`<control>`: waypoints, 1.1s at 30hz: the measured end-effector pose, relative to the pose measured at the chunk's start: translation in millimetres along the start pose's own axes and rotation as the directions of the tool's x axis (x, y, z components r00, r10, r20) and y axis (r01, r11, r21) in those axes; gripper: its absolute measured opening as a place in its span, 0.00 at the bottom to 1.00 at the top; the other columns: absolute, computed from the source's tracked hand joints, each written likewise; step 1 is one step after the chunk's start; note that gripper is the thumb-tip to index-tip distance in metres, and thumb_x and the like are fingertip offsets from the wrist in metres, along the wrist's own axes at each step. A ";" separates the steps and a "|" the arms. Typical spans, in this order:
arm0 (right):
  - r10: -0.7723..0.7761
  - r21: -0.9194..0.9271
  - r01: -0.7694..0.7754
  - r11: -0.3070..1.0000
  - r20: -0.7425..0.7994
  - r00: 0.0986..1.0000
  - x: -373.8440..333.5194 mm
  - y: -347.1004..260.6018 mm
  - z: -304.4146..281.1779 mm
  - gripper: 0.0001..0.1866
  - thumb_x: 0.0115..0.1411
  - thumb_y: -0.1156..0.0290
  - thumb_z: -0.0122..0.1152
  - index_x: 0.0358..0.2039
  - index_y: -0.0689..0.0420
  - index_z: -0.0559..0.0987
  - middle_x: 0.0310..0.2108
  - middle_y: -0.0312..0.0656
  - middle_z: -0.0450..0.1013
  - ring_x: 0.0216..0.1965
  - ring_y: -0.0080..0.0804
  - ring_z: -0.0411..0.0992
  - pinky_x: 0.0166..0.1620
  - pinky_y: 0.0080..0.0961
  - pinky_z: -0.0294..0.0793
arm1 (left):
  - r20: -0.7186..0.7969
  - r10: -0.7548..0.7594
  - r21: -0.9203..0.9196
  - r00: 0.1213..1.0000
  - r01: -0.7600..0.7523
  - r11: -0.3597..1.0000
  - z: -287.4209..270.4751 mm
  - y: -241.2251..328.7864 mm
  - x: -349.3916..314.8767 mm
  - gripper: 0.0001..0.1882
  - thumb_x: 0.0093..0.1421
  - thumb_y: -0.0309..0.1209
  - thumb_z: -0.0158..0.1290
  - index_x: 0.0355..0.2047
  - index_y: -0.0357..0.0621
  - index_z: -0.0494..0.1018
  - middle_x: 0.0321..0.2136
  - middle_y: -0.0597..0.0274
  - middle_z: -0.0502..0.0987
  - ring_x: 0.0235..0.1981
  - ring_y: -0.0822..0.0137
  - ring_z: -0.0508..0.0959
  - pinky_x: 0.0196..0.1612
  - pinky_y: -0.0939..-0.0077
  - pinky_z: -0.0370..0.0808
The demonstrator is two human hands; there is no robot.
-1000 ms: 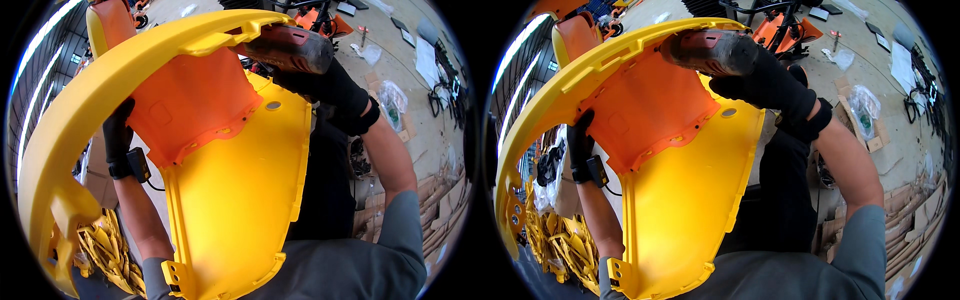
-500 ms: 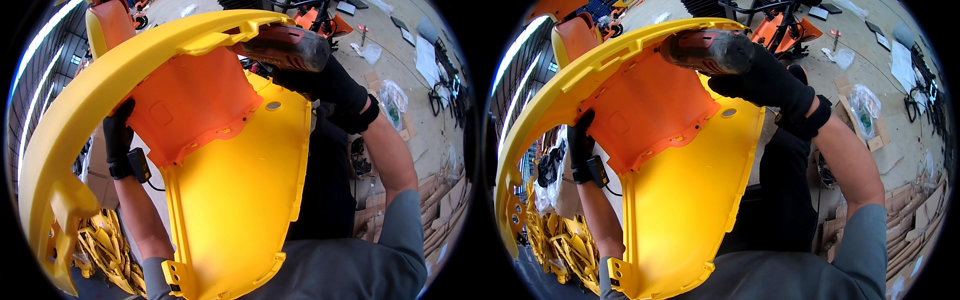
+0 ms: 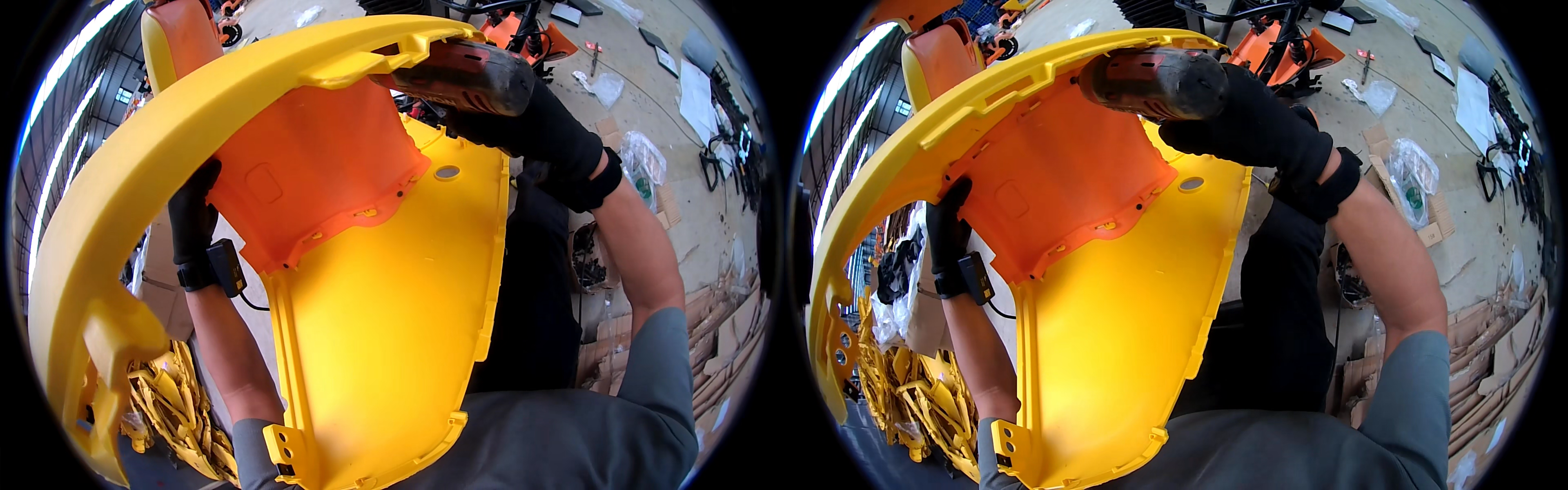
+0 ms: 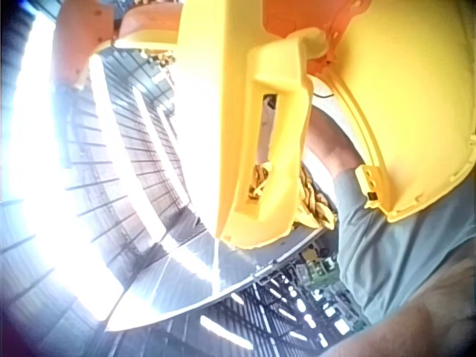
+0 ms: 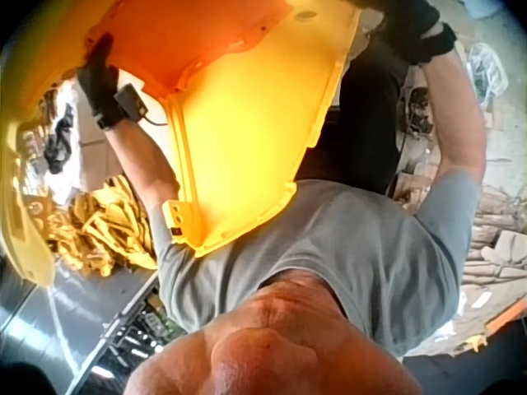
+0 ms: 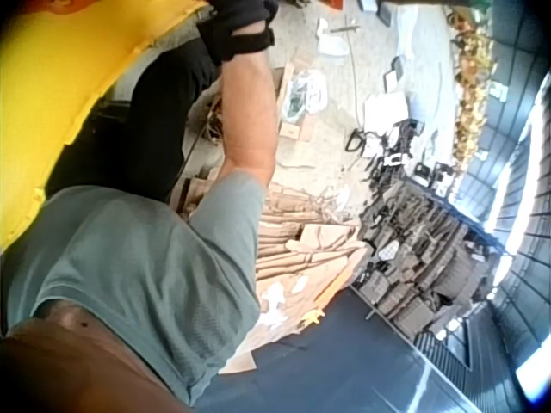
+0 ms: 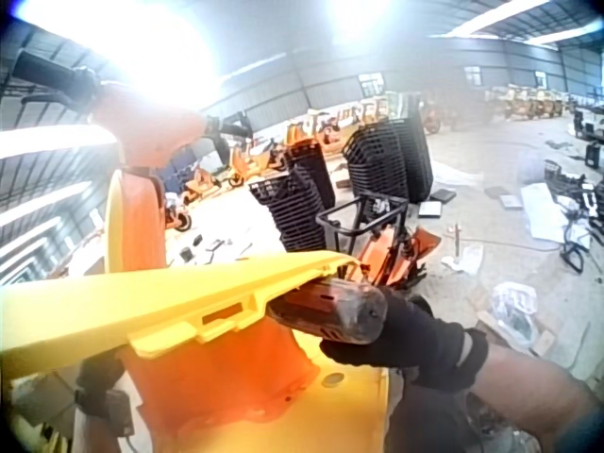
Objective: The person assembles plastic body panels onto a motorcycle frame, aligning the orange and yellow components and securing them with a power drill and fasteners.
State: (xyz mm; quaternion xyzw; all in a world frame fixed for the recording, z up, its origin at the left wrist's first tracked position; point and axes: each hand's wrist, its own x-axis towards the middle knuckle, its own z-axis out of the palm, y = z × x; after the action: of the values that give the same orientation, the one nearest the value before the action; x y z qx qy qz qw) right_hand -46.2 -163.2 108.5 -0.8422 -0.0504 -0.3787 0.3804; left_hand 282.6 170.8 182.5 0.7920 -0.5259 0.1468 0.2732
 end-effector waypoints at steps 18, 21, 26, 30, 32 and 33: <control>-0.199 -0.255 0.230 0.939 0.143 0.970 22.4 -13.6 -21.1 0.26 0.51 0.67 0.70 0.50 0.57 0.72 0.41 0.44 0.75 0.41 0.37 0.75 0.47 0.29 0.76 | 0.065 -0.082 -0.081 0.995 0.087 0.993 -0.6 -19.0 -1.1 0.23 0.53 0.17 0.51 0.51 0.42 0.70 0.46 0.57 0.75 0.47 0.63 0.75 0.50 0.71 0.72; 0.139 -0.084 -0.124 0.989 0.206 0.969 23.8 -43.4 -29.1 0.27 0.50 0.68 0.71 0.50 0.57 0.72 0.41 0.44 0.74 0.41 0.37 0.75 0.47 0.30 0.76 | 0.024 -0.091 -0.155 0.996 0.094 0.983 -0.2 -18.1 -0.4 0.19 0.57 0.23 0.55 0.50 0.39 0.68 0.43 0.59 0.76 0.43 0.67 0.76 0.46 0.74 0.74; -0.091 -0.128 0.118 0.985 0.198 0.976 23.8 -28.4 -30.7 0.26 0.51 0.69 0.70 0.50 0.57 0.72 0.39 0.44 0.75 0.40 0.37 0.76 0.45 0.30 0.77 | 0.069 -0.038 -0.018 0.997 0.039 0.999 -1.8 -20.9 -0.1 0.34 0.43 0.07 0.41 0.51 0.45 0.73 0.46 0.55 0.76 0.48 0.58 0.76 0.50 0.69 0.72; -0.112 -0.171 0.148 0.974 0.205 0.972 23.9 -24.5 -29.9 0.26 0.51 0.70 0.70 0.50 0.57 0.72 0.38 0.44 0.75 0.40 0.36 0.76 0.45 0.29 0.78 | 0.097 -0.017 -0.037 0.995 0.021 0.999 -3.9 -20.1 -1.2 0.32 0.46 0.07 0.42 0.51 0.43 0.72 0.43 0.56 0.76 0.47 0.59 0.76 0.49 0.70 0.72; -0.079 -0.150 0.113 0.982 0.220 0.972 24.8 -26.7 -30.7 0.26 0.51 0.70 0.70 0.50 0.57 0.72 0.39 0.44 0.75 0.40 0.36 0.76 0.45 0.30 0.77 | 0.085 -0.014 -0.102 0.996 0.022 0.995 -3.7 -21.1 -1.8 0.31 0.47 0.07 0.41 0.51 0.43 0.72 0.43 0.56 0.76 0.47 0.59 0.76 0.50 0.70 0.72; -0.044 -0.129 0.077 0.989 0.236 0.971 25.0 -27.7 -30.7 0.25 0.51 0.70 0.69 0.50 0.57 0.72 0.39 0.44 0.75 0.40 0.36 0.76 0.46 0.30 0.77 | 0.085 -0.040 -0.160 0.996 0.053 0.986 -4.0 -22.0 -1.6 0.31 0.47 0.08 0.41 0.51 0.43 0.72 0.44 0.56 0.76 0.48 0.59 0.76 0.50 0.69 0.72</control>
State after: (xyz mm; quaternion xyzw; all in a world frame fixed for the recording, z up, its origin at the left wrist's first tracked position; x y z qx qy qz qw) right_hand -57.3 -169.6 155.1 -0.9030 -0.0942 -0.2913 0.3013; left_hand 302.2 180.9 178.8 0.7845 -0.5281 0.0648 0.3185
